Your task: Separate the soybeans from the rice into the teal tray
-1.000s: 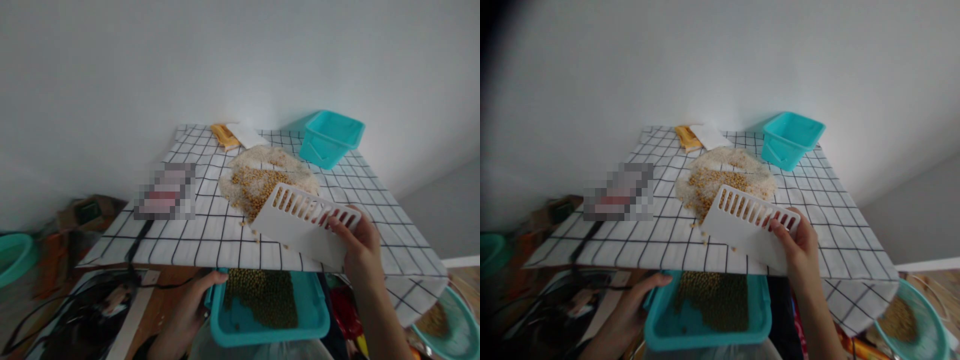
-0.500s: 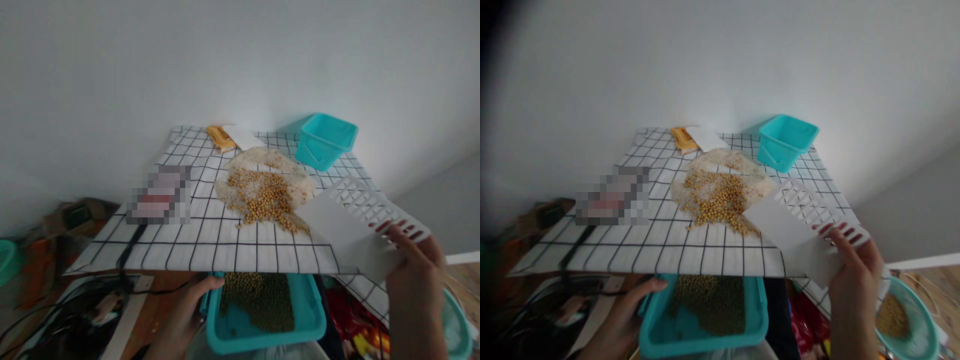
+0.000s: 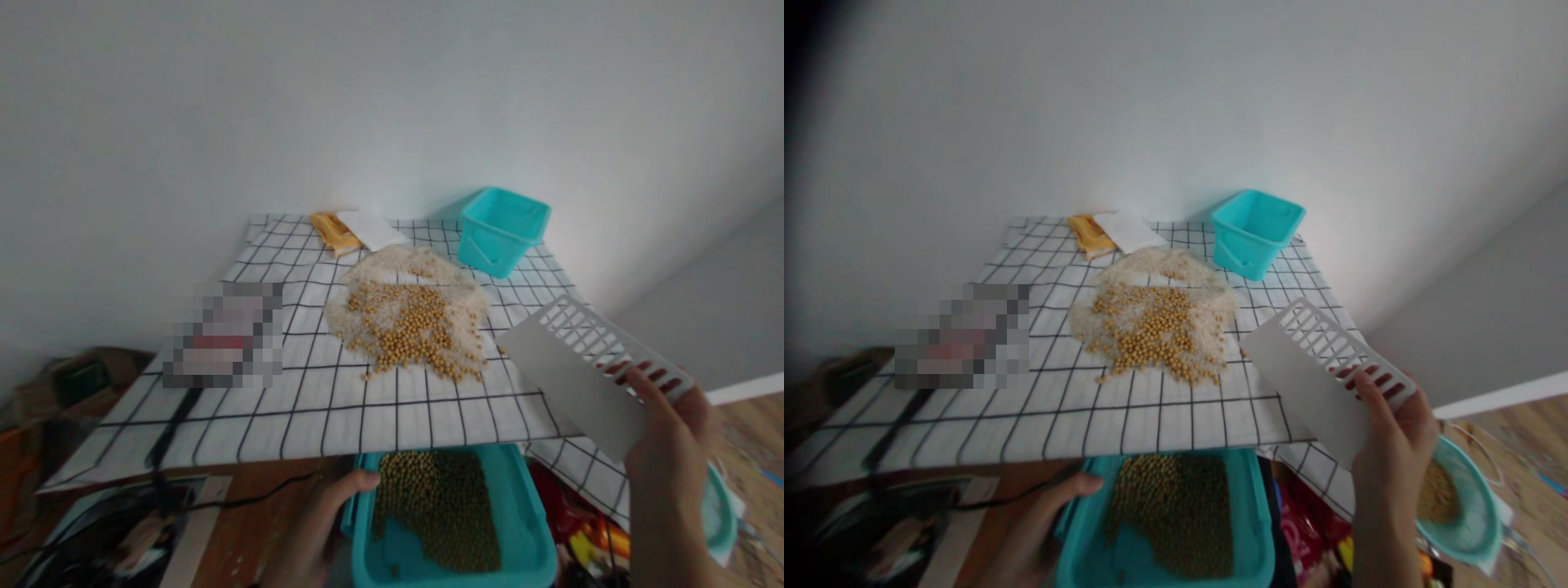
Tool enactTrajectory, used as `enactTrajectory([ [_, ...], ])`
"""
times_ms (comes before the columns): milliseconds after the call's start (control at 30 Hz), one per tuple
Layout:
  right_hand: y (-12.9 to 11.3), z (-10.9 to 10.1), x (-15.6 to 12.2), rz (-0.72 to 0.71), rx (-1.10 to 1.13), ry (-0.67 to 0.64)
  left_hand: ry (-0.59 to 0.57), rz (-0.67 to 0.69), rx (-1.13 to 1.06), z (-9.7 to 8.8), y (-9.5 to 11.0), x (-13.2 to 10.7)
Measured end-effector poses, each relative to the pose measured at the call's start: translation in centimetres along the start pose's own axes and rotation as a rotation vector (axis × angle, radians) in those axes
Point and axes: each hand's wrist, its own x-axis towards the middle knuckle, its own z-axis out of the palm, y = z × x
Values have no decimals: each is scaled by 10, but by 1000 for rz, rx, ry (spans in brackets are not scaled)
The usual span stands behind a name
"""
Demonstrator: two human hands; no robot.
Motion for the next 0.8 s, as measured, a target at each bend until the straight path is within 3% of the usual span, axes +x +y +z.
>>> enactTrajectory([
  [133,-7,-8,2,27,-46,-54,-28,-32,-76,21,10,-5],
  [300,-5,-25,8,172,-92,-110,-1,-28,-65,29,11,-6],
  [433,-11,-29,2,164,-129,-203,0,-73,-3,18,-2,2],
  [533,-18,-28,-6,124,-122,-267,-25,225,184,-3,-19,10],
  [633,-19,-28,-9,152,-118,-237,-38,326,244,-22,-30,14],
  [700,-18,-30,-9,160,-112,-216,-38,331,271,-26,-30,14],
  [800,-15,-32,-8,131,-88,-218,-3,290,277,-18,-21,13],
])
